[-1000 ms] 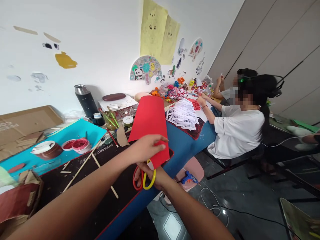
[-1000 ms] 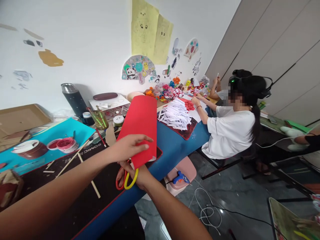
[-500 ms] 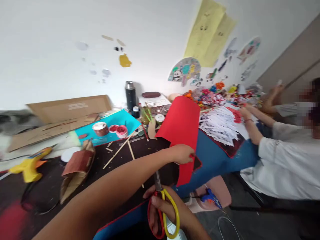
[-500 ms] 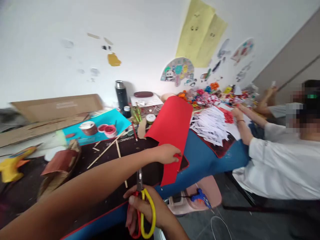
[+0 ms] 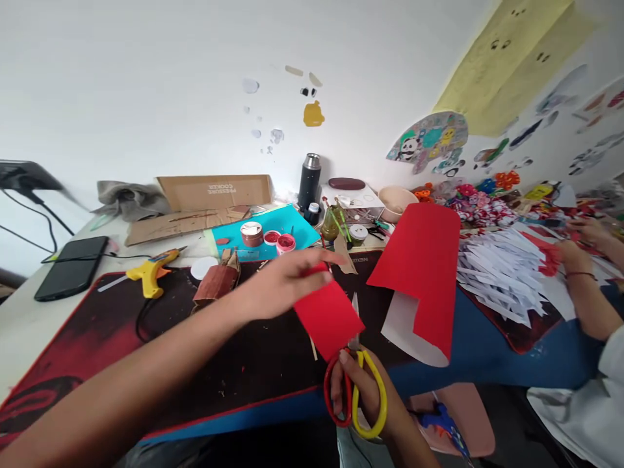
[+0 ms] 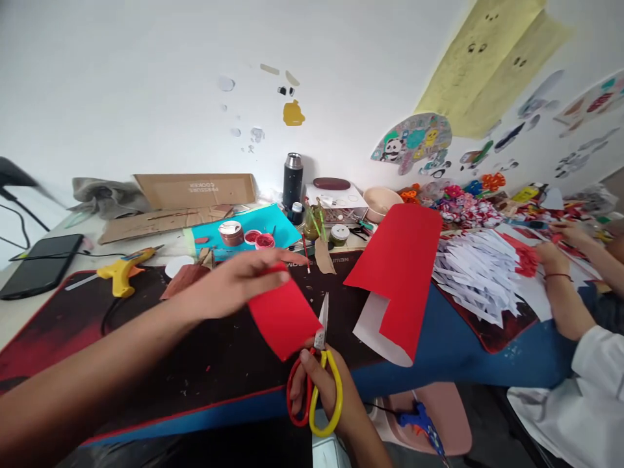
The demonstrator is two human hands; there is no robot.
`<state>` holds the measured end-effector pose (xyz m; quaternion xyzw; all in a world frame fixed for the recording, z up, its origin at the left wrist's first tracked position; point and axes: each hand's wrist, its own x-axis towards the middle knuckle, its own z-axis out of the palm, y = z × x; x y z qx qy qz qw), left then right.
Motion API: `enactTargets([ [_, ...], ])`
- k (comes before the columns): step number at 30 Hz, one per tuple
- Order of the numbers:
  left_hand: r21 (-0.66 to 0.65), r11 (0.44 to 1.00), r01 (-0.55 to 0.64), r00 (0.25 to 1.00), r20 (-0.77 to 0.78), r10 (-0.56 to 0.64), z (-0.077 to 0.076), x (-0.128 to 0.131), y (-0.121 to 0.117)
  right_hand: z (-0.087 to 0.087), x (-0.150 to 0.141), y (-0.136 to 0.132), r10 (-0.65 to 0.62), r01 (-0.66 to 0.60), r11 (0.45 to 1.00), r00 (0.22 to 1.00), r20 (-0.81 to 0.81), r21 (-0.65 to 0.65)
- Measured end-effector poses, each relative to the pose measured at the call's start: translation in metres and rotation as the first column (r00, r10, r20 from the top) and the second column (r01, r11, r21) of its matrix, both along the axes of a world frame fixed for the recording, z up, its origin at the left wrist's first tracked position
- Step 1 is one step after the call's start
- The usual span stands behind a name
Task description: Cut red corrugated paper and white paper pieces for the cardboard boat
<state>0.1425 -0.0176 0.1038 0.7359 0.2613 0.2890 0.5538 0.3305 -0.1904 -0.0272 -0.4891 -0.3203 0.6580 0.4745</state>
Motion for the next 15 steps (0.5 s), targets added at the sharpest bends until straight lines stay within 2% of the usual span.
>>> enactTargets([
  [2, -0.138, 0.966, -0.217, 0.976, -0.004, 0.218, -0.002, -0.045, 0.006, 0.003, -0.003, 0.008, 0.007, -0.007, 1.000, 1.000, 0.008, 0.009],
  [3, -0.218, 0.919, -0.329, 0.942, -0.002, 0.337, -0.004, -0.066, 0.009, 0.004, -0.006, 0.014, 0.011, -0.011, 1.000, 1.000, 0.009, 0.023],
  [4, -0.275, 0.875, -0.399, 0.909, 0.004, 0.416, -0.007, -0.085, 0.013, 0.006, -0.010, 0.021, 0.016, -0.017, 0.999, 1.000, 0.010, 0.043],
  [7, -0.327, 0.766, -0.554, 0.780, 0.117, 0.614, -0.018, -0.127, 0.025, 0.009, -0.028, 0.046, 0.025, -0.026, 0.994, 1.000, 0.008, 0.106],
  [10, -0.352, 0.689, -0.634, 0.691, 0.143, 0.708, -0.032, -0.151, 0.034, 0.014, -0.050, 0.073, 0.080, -0.083, 0.984, 0.996, 0.024, 0.158],
  [15, -0.348, 0.689, -0.636, 0.688, 0.149, 0.710, -0.050, -0.168, 0.040, 0.029, -0.088, 0.121, 0.177, -0.193, 0.953, 0.980, 0.089, 0.235],
])
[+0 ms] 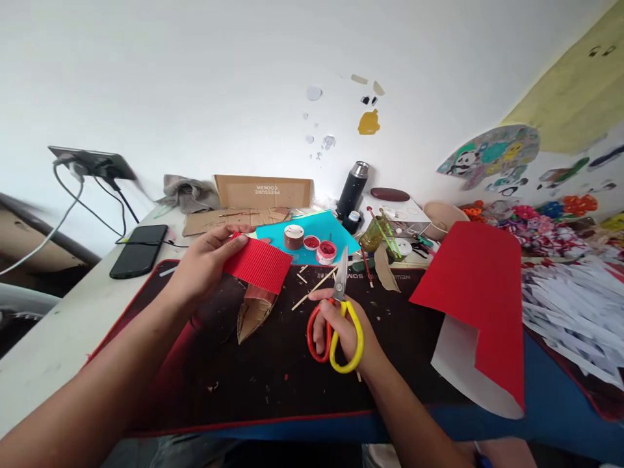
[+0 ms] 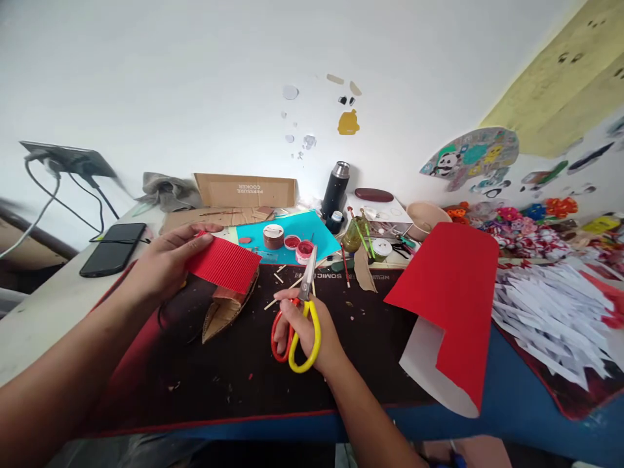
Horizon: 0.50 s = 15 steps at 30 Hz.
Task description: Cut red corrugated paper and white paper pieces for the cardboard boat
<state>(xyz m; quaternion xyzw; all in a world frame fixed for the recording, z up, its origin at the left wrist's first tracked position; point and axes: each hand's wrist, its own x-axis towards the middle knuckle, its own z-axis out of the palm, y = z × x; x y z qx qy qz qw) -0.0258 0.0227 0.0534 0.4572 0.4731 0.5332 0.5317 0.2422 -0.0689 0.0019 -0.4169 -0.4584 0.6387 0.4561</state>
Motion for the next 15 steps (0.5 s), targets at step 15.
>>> enactTargets([
  [15, 0.087, 0.994, -0.069, 0.995, -0.066, 0.075, -0.015, -0.004, -0.016, 0.002, -0.064, 0.062, -0.031, 0.031, 0.997, 1.000, -0.004, 0.067],
])
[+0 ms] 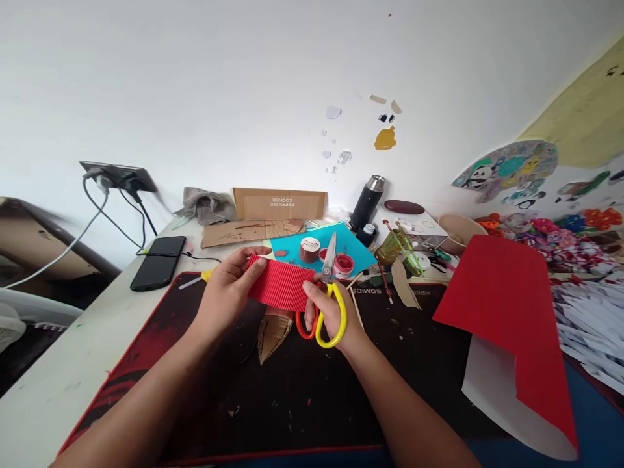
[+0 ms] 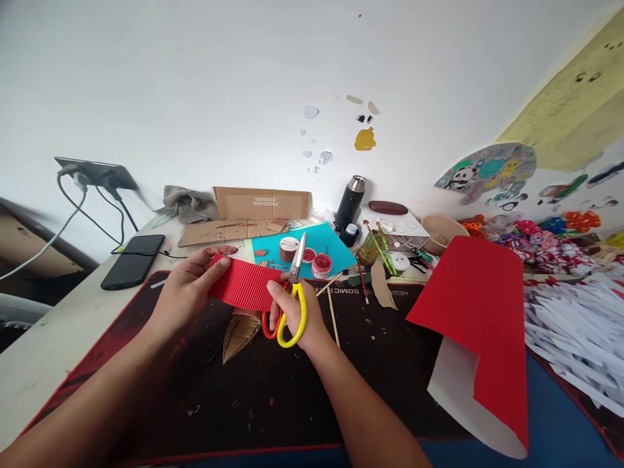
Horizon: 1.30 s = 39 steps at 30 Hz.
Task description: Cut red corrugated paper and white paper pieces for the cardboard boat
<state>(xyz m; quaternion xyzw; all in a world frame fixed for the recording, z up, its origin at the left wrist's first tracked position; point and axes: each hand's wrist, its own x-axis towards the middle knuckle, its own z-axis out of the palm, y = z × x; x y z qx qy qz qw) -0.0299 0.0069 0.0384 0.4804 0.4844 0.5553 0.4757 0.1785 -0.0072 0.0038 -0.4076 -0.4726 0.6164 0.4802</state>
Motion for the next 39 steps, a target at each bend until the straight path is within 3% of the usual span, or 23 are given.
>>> enactTargets([
  [6, -0.080, 0.997, 0.016, 0.998, 0.057, -0.011, 0.001, -0.007, 0.004, -0.004, 0.009, 0.004, -0.041, 0.039, 0.997, 0.999, 0.028, 0.060],
  [10, -0.092, 0.981, 0.168, 0.984, 0.073, -0.162, 0.003, -0.009, 0.005, -0.011, 0.016, 0.006, -0.120, 0.119, 0.990, 0.993, 0.010, 0.073],
  [14, -0.070, 0.931, 0.357, 0.930, -0.066, -0.362, 0.001, -0.008, 0.005, -0.013, 0.017, 0.005, -0.180, 0.176, 0.981, 0.983, 0.039, 0.078],
  [17, -0.063, 0.918, 0.393, 0.909, -0.127, -0.398, -0.002, -0.007, 0.007, -0.011, 0.017, 0.003, -0.190, 0.178, 0.977, 0.977, 0.095, 0.118],
  [24, -0.064, 0.922, 0.382, 0.910, -0.144, -0.388, -0.005, -0.004, 0.007, -0.010, 0.019, 0.001, -0.224, 0.200, 0.965, 0.965, 0.139, 0.169],
  [29, -0.024, 0.956, 0.292, 0.948, -0.123, -0.293, -0.007, -0.001, 0.007, -0.009, 0.019, 0.000, -0.212, 0.187, 0.967, 0.967, 0.139, 0.175],
  [35, 0.034, 0.989, 0.145, 0.989, 0.022, -0.145, -0.006, 0.003, 0.006, -0.013, 0.018, -0.004, -0.076, 0.044, 0.981, 0.983, 0.166, 0.189],
  [39, 0.088, 0.990, 0.110, 0.989, 0.092, -0.118, -0.008, 0.001, 0.008, -0.015, 0.017, -0.007, 0.037, -0.078, 0.979, 0.977, 0.210, 0.188],
])
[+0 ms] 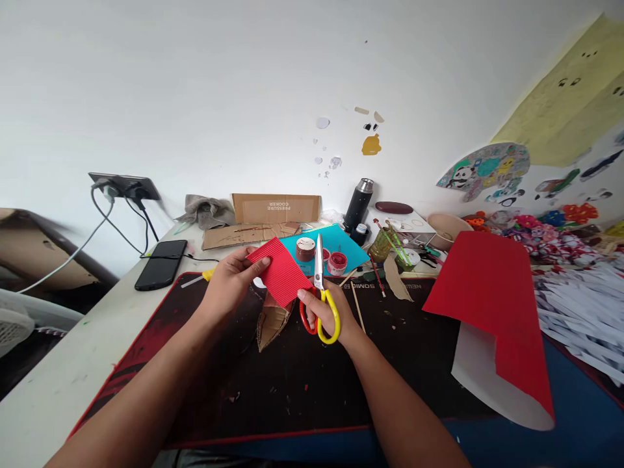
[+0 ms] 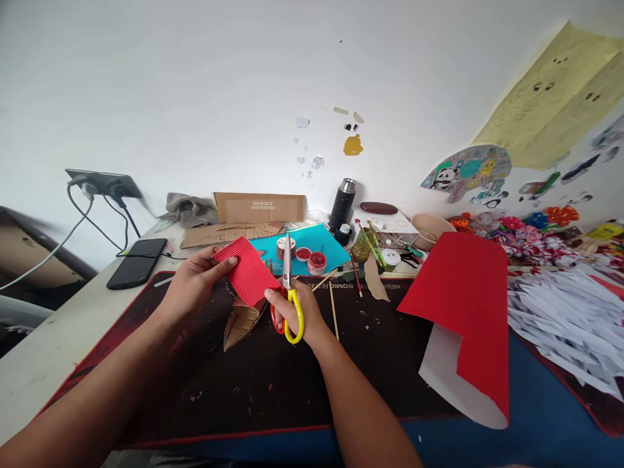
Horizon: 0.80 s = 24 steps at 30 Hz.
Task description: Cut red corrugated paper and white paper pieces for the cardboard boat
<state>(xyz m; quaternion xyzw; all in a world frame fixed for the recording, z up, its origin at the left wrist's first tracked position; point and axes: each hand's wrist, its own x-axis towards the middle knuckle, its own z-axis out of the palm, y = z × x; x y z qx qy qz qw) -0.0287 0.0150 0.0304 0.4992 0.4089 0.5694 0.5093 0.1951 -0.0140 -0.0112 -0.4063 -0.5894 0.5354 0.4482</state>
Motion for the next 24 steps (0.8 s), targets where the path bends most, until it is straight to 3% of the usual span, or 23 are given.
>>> enactTargets([
  [5, 0.022, 1.000, 0.011, 0.999, -0.038, -0.010, -0.004, -0.006, 0.003, 0.001, 0.001, 0.002, -0.054, 0.055, 0.999, 0.993, -0.101, 0.003],
  [9, -0.002, 0.998, 0.070, 0.972, -0.223, -0.069, -0.002, -0.006, -0.002, 0.000, 0.002, 0.004, -0.058, 0.057, 0.998, 0.995, -0.086, -0.013],
  [15, 0.141, 0.979, 0.148, 0.890, -0.450, -0.070, -0.001, 0.000, -0.006, -0.006, -0.001, 0.002, 0.001, -0.002, 0.998, 1.000, -0.008, -0.057],
  [20, 0.150, 0.981, 0.120, 0.883, -0.468, -0.037, -0.001, 0.000, -0.008, -0.003, -0.005, -0.001, 0.002, -0.003, 0.996, 1.000, -0.008, -0.087],
  [24, 0.159, 0.987, -0.011, 0.919, -0.387, 0.073, 0.012, -0.011, -0.004, -0.006, -0.002, 0.004, -0.098, 0.086, 0.993, 0.981, -0.168, -0.077],
])
